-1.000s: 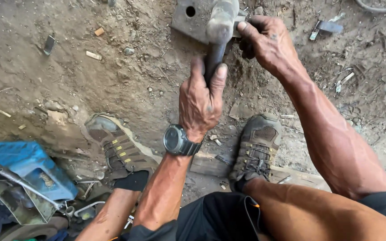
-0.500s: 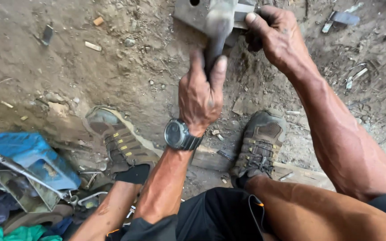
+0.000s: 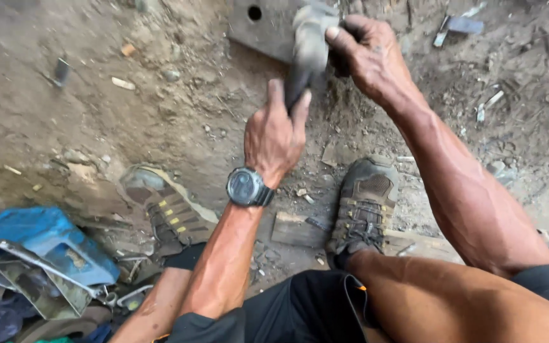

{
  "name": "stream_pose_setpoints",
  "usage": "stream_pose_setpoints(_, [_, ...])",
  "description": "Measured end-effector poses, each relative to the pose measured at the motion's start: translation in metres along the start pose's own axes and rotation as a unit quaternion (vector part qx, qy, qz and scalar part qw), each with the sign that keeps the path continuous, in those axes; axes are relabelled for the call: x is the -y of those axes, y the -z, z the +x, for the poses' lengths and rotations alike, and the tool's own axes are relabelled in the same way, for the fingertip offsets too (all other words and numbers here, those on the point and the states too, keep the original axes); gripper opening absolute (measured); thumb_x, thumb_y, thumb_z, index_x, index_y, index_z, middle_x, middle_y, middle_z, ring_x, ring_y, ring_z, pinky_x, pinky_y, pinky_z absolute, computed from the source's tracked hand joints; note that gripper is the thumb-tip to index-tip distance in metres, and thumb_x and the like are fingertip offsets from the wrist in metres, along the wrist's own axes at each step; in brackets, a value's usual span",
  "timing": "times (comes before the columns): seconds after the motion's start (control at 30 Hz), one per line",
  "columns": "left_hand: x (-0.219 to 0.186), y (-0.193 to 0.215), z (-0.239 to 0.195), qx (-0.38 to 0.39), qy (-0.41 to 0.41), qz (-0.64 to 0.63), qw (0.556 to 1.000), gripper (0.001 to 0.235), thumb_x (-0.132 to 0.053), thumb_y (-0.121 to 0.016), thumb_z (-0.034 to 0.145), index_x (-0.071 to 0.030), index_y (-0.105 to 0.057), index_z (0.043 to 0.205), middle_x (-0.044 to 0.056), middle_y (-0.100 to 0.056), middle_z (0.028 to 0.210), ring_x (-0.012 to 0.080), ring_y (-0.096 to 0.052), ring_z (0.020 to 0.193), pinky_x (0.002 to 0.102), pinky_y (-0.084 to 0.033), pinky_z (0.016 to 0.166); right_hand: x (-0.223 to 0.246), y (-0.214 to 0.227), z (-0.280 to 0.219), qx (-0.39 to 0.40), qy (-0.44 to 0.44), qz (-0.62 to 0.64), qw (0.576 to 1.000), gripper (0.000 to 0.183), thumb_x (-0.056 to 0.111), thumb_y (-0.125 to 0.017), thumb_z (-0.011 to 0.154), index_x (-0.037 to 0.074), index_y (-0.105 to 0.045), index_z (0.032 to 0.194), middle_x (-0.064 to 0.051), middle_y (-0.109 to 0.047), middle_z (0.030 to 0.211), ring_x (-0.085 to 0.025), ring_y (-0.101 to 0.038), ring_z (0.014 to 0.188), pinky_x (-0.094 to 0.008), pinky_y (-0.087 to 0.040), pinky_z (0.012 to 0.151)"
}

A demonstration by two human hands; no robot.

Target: A person is manually fitting and hammering small metal components onto a larger metal base on the ground.

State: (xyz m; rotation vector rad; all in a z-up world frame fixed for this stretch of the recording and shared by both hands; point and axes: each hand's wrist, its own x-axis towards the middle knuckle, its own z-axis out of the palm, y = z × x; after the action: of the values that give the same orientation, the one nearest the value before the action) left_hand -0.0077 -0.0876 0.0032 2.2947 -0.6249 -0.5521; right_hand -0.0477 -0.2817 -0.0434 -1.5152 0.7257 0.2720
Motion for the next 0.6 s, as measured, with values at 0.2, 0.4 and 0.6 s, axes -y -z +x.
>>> stream_pose_setpoints(0.2, [0.0,0.004,0.011,0.043,0.063,0.045,0.996,0.041,-0.047,-0.038,0.106,-0.007,-0.045,0.112,0.001,-0.045,0.051,0.0175,-0.048,0.034,0.034,-0.035,0.029,-0.012,-0.008,0.001,-0.016,0.007,0.025,1.0,0.031,0.032,-0.056,0.112,0.013,-0.054,0.088,0.001,-0.054,0.076,-0.01,-0.054,0.065,-0.026,-0.047,0.055])
stream_pose_setpoints(0.4, [-0.001,0.006,0.0,0.107,0.113,-0.029,0.987,0.037,-0.043,-0.04,0.106,-0.006,-0.043,0.111,-0.004,-0.05,0.056,0.0101,-0.046,0.035,0.025,-0.044,0.026,-0.008,-0.01,-0.002,-0.014,0.0,0.017,1.0,0.034,0.034,-0.055,0.112,0.017,-0.047,0.083,0.003,-0.052,0.078,-0.009,-0.051,0.067,-0.026,-0.048,0.057])
stream_pose_setpoints(0.6, [-0.001,0.012,0.007,0.063,0.133,0.083,0.986,0.05,-0.053,-0.042,0.102,-0.006,-0.05,0.117,0.032,-0.061,0.065,0.0578,-0.058,0.063,0.059,-0.036,0.048,-0.022,-0.014,0.002,-0.038,-0.025,-0.025,0.999,0.027,0.03,-0.06,0.11,0.018,-0.055,0.086,0.008,-0.047,0.074,-0.005,-0.045,0.067,-0.027,-0.036,0.055])
